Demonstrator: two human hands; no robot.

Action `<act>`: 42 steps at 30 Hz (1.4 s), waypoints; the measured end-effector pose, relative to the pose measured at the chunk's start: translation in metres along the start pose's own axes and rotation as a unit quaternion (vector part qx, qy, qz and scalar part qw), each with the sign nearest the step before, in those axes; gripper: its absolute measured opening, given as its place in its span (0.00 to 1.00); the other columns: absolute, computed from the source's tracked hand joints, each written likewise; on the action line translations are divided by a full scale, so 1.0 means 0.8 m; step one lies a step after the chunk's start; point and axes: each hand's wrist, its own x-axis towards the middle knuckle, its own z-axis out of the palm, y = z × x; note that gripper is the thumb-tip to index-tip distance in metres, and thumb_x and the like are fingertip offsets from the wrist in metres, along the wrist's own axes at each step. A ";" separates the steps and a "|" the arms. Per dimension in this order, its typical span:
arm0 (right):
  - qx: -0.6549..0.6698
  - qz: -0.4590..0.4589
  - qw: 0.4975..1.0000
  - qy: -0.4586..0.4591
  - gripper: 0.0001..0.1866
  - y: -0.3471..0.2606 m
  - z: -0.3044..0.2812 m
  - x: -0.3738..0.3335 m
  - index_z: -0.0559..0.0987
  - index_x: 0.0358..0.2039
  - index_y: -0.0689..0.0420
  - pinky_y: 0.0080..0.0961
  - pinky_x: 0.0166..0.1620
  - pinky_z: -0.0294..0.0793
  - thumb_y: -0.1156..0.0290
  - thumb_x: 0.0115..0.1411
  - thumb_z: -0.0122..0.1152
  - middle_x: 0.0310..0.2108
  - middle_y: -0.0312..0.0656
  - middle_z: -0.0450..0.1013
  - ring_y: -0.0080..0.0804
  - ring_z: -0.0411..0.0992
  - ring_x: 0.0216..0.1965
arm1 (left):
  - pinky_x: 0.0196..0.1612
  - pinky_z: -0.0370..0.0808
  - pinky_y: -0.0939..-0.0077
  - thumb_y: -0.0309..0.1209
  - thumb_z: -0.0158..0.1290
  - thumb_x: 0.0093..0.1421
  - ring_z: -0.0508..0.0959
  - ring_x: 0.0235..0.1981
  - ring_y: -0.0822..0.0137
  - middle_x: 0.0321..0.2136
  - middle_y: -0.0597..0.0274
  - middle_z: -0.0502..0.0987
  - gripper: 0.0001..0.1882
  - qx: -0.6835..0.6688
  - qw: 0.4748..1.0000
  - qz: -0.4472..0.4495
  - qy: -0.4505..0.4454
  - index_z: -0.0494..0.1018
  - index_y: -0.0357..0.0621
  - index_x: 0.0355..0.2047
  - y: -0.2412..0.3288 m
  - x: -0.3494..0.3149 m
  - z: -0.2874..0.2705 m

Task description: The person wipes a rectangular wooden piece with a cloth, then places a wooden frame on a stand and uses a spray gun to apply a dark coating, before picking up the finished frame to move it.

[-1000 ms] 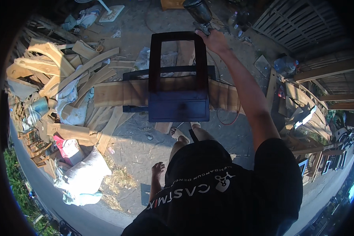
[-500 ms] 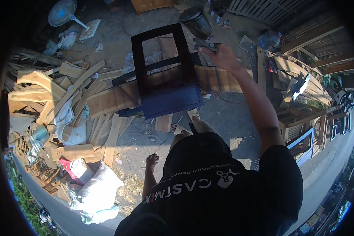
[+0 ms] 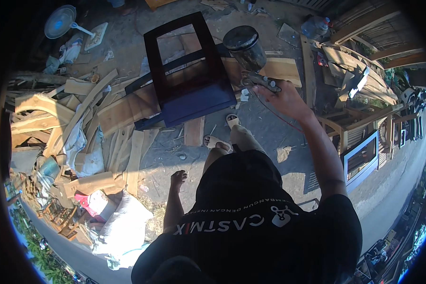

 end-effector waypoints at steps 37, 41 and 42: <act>-0.137 -0.320 0.855 -0.385 0.25 -0.034 -0.002 0.215 0.85 0.43 0.60 0.31 0.35 0.74 0.47 0.64 0.67 0.22 0.42 0.76 0.29 0.75 0.25 | 0.35 0.79 0.69 0.39 0.55 0.69 0.84 0.33 0.64 0.35 0.53 0.84 0.19 -0.377 0.901 -0.052 0.211 0.78 0.33 0.47 -0.030 -0.159 0.677; -0.126 -0.362 0.847 -0.369 0.28 -0.079 0.068 0.204 0.85 0.36 0.62 0.30 0.34 0.75 0.44 0.62 0.68 0.20 0.39 0.75 0.27 0.75 0.25 | 0.32 0.76 0.73 0.42 0.55 0.69 0.83 0.33 0.67 0.36 0.57 0.84 0.19 -0.368 0.891 0.005 0.266 0.78 0.37 0.48 -0.011 -0.142 0.656; -0.131 -0.367 0.846 -0.364 0.30 -0.088 0.080 0.196 0.85 0.33 0.62 0.30 0.35 0.75 0.41 0.61 0.68 0.19 0.39 0.75 0.29 0.76 0.25 | 0.34 0.77 0.72 0.41 0.55 0.70 0.83 0.33 0.66 0.35 0.55 0.84 0.19 -0.383 0.883 0.002 0.270 0.78 0.35 0.47 -0.004 -0.150 0.660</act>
